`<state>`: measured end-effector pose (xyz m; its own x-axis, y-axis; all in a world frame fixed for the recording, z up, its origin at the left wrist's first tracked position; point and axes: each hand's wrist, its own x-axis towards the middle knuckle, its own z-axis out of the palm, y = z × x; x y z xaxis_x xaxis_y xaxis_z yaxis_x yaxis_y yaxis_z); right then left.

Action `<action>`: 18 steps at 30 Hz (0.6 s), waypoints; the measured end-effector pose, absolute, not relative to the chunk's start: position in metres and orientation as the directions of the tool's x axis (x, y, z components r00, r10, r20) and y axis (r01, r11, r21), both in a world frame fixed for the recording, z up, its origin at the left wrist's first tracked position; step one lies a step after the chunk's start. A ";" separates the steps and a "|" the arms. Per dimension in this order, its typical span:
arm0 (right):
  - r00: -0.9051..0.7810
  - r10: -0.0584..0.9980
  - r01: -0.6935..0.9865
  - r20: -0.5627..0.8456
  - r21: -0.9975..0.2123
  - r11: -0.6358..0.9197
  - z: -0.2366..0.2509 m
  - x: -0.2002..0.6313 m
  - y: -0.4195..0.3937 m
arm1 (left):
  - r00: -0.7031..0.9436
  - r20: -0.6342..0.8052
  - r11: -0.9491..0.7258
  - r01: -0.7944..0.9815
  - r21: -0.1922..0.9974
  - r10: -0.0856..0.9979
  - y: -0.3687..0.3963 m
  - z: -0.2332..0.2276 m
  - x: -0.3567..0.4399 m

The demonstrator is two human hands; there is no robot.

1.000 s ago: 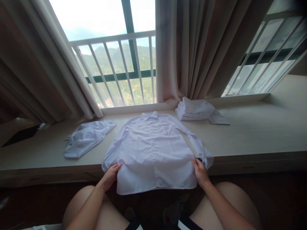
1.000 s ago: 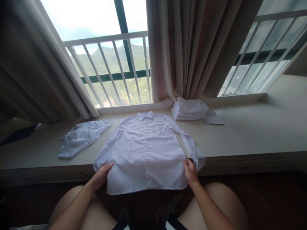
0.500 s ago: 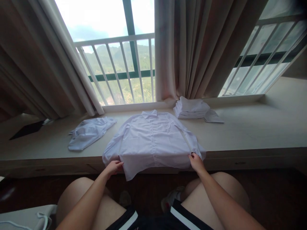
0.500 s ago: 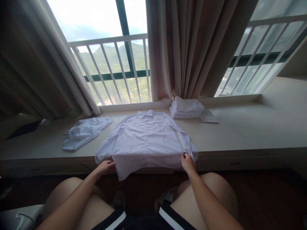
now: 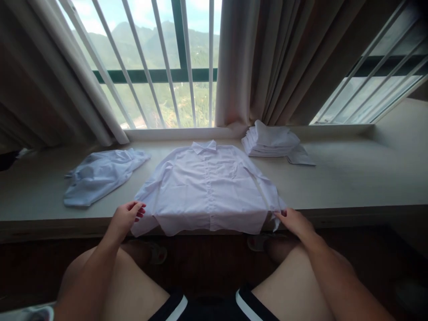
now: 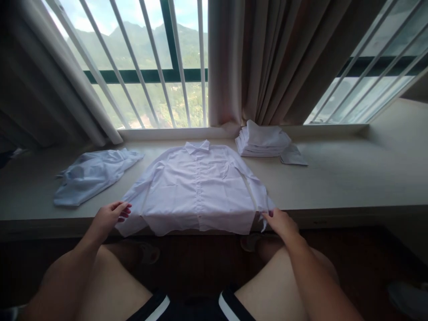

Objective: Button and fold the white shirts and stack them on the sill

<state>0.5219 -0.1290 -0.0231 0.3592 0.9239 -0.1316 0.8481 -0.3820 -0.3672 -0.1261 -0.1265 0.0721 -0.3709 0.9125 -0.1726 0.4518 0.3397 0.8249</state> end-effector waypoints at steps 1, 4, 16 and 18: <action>0.335 0.919 0.823 -0.209 -0.409 -0.394 -0.019 0.514 -0.130 | -0.324 -0.166 0.307 0.453 0.837 0.931 -0.119 0.073 -0.113; 0.252 0.895 0.597 -0.368 -0.669 -0.443 0.016 0.487 -0.126 | -0.139 -0.117 0.170 0.477 0.863 0.983 -0.100 0.081 -0.066; -0.151 0.944 -0.086 -0.294 -0.947 -0.309 0.105 0.307 -0.018 | 0.442 0.024 -0.114 0.178 0.977 0.897 -0.044 0.073 0.078; -0.181 0.934 -0.143 -0.309 -0.931 -0.336 0.086 0.283 -0.001 | 0.423 0.016 -0.071 0.116 0.991 0.906 -0.034 0.058 0.084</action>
<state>0.2831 -0.0012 0.0864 -0.1807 0.9338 -0.3088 -0.1428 -0.3356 -0.9311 0.0844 -0.0340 0.0584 0.4229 0.9060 0.0155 0.1162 -0.0712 0.9907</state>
